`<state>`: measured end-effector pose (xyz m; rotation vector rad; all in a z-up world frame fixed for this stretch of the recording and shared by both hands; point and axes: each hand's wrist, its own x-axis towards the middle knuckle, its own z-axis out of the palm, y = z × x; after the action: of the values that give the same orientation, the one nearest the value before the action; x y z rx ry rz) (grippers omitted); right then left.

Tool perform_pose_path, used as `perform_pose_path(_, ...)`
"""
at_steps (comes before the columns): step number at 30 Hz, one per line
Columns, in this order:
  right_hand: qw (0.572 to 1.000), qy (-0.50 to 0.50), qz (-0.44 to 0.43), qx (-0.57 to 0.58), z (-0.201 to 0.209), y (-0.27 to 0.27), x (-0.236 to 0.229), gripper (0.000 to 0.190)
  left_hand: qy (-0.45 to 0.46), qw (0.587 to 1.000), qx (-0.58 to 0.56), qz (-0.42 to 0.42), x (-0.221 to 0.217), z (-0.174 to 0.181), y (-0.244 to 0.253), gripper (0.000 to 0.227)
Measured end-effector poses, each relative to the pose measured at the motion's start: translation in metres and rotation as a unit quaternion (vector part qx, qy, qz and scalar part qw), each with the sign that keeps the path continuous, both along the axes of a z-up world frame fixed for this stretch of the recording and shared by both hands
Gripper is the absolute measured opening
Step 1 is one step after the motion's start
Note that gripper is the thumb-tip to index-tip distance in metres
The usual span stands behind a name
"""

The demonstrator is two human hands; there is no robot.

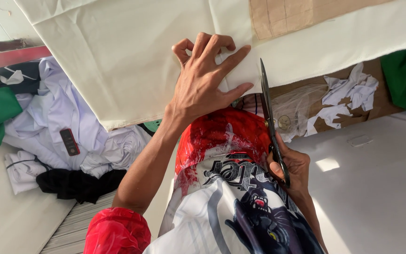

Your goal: The person uses large shears to cut a piece of white fabric that is laid out on a table with a paper pattern on top. They carefully follow the pattern's outline to cut the fabric into the desired shape, then remove the pattern to reveal the cut piece.

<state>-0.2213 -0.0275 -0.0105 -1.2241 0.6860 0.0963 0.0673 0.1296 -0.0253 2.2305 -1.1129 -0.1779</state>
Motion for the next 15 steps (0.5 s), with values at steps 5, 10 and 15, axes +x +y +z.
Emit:
perform_pose_path(5,1.000,0.007,0.007,0.005,-0.001,-0.001,0.004,0.075,0.006,1.000,0.006,0.003,0.001,0.001,0.000,0.055)
perform_pose_path(10,0.999,0.045,0.021,-0.012,0.002,-0.002,0.000,0.078,0.010,1.000,-0.002,0.003,0.001,0.001,0.000,0.058)
perform_pose_path(15,1.000,-0.012,0.007,0.006,0.002,-0.004,0.018,0.076,0.010,1.000,-0.003,0.003,0.001,-0.002,0.000,0.060)
